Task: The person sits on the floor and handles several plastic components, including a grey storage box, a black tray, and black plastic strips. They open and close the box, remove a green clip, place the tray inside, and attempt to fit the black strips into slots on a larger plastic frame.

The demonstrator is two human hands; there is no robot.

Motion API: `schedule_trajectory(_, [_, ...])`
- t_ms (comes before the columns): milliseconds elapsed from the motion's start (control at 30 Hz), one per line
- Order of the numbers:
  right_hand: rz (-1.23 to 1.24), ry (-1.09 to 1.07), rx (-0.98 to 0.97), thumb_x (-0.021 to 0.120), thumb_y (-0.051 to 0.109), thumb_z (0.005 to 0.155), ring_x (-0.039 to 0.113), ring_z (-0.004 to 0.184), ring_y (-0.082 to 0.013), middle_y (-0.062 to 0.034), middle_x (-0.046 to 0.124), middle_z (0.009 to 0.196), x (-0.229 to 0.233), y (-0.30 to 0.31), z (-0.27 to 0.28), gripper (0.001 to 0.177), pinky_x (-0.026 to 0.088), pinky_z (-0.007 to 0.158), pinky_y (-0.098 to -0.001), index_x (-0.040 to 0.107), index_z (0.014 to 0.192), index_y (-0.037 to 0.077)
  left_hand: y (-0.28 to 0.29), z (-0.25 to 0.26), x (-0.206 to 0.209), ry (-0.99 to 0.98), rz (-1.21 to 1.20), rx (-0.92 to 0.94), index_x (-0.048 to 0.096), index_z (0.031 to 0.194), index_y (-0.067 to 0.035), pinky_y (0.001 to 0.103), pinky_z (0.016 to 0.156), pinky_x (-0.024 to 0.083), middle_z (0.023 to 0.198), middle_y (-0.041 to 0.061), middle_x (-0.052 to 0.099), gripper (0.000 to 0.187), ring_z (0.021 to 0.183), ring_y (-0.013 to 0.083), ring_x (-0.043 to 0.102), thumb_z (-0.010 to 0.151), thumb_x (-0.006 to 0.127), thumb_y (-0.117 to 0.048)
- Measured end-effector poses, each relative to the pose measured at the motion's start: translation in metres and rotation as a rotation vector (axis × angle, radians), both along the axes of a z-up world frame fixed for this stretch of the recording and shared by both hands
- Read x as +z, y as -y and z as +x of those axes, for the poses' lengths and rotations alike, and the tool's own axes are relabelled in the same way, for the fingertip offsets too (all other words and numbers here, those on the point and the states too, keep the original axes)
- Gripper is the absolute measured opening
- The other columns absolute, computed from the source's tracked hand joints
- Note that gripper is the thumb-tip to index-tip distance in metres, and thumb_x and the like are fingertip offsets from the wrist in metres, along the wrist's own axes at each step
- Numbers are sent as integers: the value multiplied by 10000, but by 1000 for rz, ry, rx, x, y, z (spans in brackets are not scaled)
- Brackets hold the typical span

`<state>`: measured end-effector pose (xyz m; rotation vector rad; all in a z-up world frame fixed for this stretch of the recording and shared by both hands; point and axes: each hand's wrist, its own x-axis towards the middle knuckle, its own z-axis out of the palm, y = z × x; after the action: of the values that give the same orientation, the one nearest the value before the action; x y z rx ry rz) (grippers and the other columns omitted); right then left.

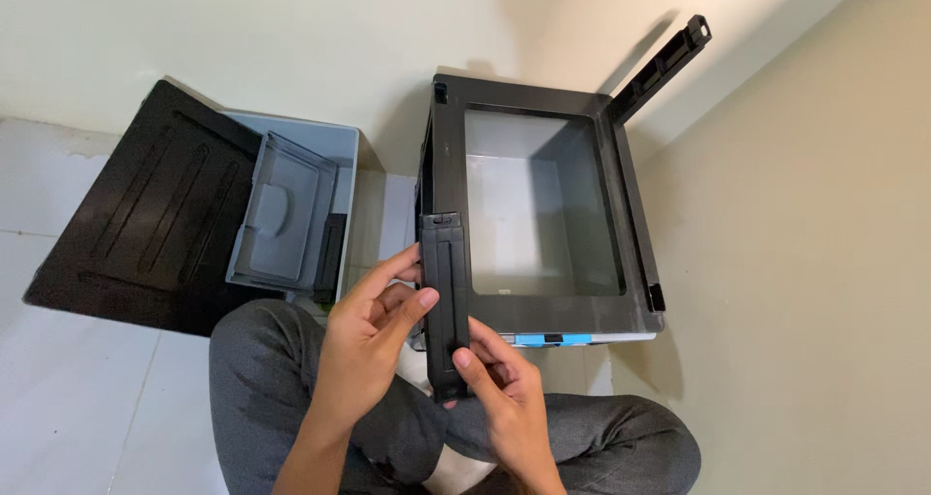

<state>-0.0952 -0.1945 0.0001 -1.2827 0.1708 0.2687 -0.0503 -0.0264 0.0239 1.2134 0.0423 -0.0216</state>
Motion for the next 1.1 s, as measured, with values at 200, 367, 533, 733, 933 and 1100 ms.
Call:
schedule_trajectory(200, [-52,-4,-135,712,95,911,672,790,-110,-79,751,971,-3,-8,3,471,576,628,-272,650,1363,-24,0,4,-2,-64,41,40,541,1444,13,250,815,578,1128,83,674,530,915,104,683,930,662,-19])
schedule_trajectory(367, [-446,249,-229,757,70,878,679,785,-97,-48,755,985,11,-22,2,466,569,672,-226,673,1333,15,6,-4,1,34,259,68,535,1428,-11,262,749,573,1173,87,627,556,906,116,669,906,716,-71])
schedule_trajectory(533, [-861,554,-198,796,80,814,657,797,-143,-93,681,987,22,-36,4,519,562,612,-219,676,1319,60,6,-14,-3,43,220,20,566,1389,-1,286,840,593,1141,79,661,517,982,121,690,907,731,-91])
schedule_trajectory(733, [-730,651,-80,771,38,869,652,997,-192,-132,640,1189,21,-35,2,492,565,805,-277,656,1347,28,-13,-13,-18,-37,66,-7,664,1278,48,283,909,526,1085,88,717,322,1023,135,662,1026,612,-147])
schedule_trajectory(933, [-365,315,-103,692,-34,903,695,1037,-158,-107,641,1246,4,-46,1,450,631,797,-277,626,1347,6,-32,-9,-30,-91,-12,-59,666,1310,47,302,941,537,1160,126,762,397,1045,162,709,1052,504,-207])
schedule_trajectory(1100, [-319,353,-72,708,-66,902,684,1067,-163,-116,626,1203,-9,-61,0,447,644,839,-293,641,1341,-20,-50,-12,-34,-89,9,-73,665,1304,51,327,993,545,1187,136,768,424,1093,180,722,1057,481,-239])
